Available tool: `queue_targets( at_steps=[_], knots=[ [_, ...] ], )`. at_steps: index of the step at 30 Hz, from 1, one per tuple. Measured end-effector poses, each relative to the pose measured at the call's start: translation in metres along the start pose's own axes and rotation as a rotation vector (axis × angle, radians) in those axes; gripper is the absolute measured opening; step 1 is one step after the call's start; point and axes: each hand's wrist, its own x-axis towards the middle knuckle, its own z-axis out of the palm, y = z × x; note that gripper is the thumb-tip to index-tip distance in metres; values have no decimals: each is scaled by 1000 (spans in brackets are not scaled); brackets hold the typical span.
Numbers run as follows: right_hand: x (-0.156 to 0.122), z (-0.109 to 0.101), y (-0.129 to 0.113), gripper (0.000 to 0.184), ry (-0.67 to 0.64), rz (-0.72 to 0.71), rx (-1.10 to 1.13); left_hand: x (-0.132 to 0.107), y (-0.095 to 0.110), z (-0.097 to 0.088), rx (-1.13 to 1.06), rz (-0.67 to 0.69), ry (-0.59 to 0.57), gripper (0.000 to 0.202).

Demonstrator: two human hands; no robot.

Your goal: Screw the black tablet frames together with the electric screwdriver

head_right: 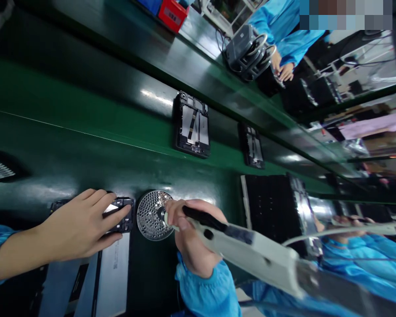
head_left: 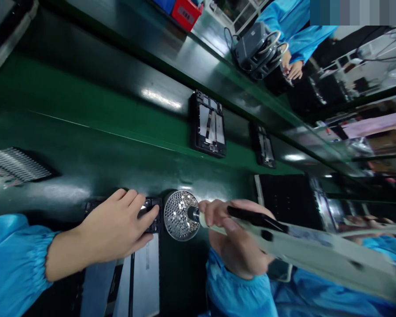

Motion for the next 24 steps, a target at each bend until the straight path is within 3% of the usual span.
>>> queue_targets(
  at_steps=[4,9,14,24],
  knots=[
    [8,19,-15,25,-55,32,-22,0,0,0,-8,1,4,50],
    [8,40,-5,28,-113,57,-22,0,1,1,-29,-9,14,50],
    [8,46,-3,30,-109,58,-35,1,2,2,-46,-16,48,52],
    [9,50,0,32,-86,70,-32,3,2,0,-60,-17,-4,53]
  ],
)
